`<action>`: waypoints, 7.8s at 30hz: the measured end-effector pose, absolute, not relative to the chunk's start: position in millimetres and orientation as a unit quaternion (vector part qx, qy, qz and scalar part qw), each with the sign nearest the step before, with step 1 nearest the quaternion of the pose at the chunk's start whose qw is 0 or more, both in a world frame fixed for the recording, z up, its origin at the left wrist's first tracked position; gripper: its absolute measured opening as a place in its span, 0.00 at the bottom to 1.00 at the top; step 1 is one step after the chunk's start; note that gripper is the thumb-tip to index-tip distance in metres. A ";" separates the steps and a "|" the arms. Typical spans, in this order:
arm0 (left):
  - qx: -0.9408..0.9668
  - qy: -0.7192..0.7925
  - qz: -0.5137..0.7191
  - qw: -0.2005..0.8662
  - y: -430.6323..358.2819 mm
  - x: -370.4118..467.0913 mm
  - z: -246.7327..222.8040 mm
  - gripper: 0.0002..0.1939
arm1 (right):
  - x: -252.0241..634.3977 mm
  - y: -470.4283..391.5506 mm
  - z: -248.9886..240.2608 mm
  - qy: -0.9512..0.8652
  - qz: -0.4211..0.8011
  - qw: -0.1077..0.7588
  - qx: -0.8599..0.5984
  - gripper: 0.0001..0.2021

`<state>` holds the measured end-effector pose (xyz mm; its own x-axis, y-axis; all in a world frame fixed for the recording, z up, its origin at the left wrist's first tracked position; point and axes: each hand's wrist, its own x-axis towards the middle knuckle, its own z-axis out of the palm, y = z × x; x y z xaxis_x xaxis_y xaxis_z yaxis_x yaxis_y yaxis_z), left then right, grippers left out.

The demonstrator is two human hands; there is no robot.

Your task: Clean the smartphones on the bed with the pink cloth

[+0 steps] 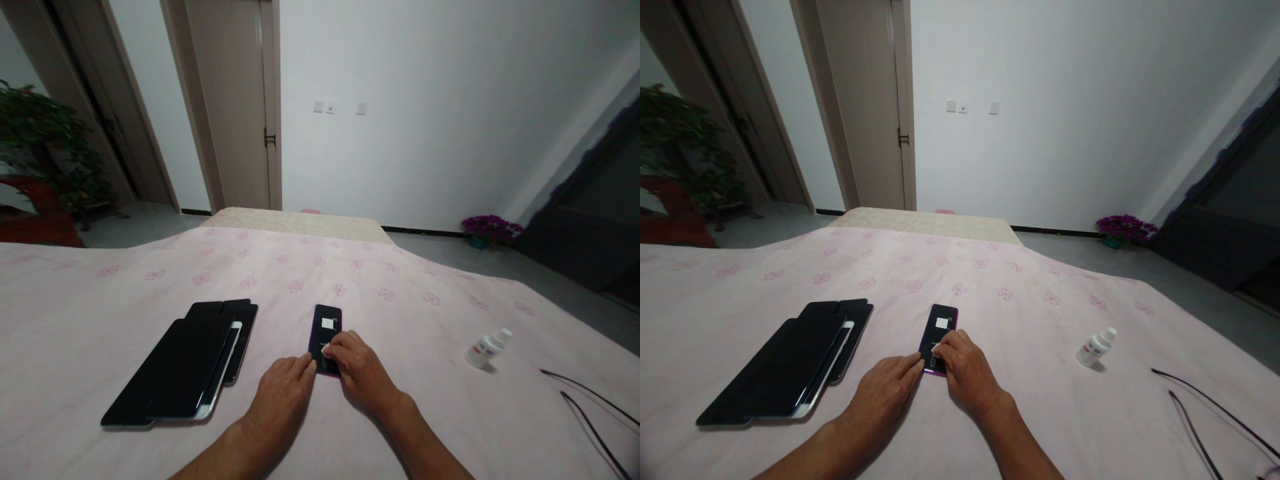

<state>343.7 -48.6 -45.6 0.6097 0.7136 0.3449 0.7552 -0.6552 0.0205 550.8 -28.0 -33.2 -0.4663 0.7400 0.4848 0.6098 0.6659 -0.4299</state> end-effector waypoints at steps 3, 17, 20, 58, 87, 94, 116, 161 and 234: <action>-0.894 -0.415 -0.159 0.060 -48.9 343.4 -44.5 0.20 | 551.4 -29.0 -32.7 -0.864 0.109 0.323 -0.370 0.15; -0.893 -0.422 -0.149 0.054 -49.3 345.2 -46.3 0.21 | 550.9 -29.2 -34.5 -0.866 0.106 0.337 -0.355 0.16; -0.892 -0.423 -0.150 0.059 -49.2 345.1 -48.1 0.22 | 550.2 -30.0 -34.3 -0.869 0.111 0.331 -0.351 0.13; -0.888 -0.434 -0.145 0.045 -50.1 347.9 -43.8 0.20 | 541.0 -25.7 -34.8 -0.873 0.081 0.323 -0.358 0.14; -0.891 -0.427 -0.149 0.033 -50.0 346.8 -40.7 0.21 | 544.2 -26.8 -31.1 -0.850 0.059 0.344 -0.394 0.12; -0.889 -0.431 -0.151 0.023 -49.9 348.6 -39.3 0.19 | 542.4 -29.6 -32.1 -0.865 0.074 0.347 -0.354 0.12; -0.889 -0.434 -0.147 -0.002 -48.6 346.6 -36.6 0.18 | 540.2 -28.5 -36.1 -0.836 0.076 0.360 -0.408 0.15; -0.808 -0.588 -0.041 0.014 -32.6 425.4 -4.5 0.34 | 557.0 -8.8 -41.2 -0.552 0.283 0.457 -0.637 0.13; -0.774 -0.479 -0.316 -0.268 -41.0 310.5 -27.9 0.18 | 550.7 7.0 -35.4 -0.406 0.512 0.541 -0.530 0.21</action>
<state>310.5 -41.0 -27.9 0.3425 0.9104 0.2321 0.5717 -0.3980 0.7175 550.7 7.0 -35.4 0.1459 0.9839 -0.1031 -0.1238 -0.0853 -0.9886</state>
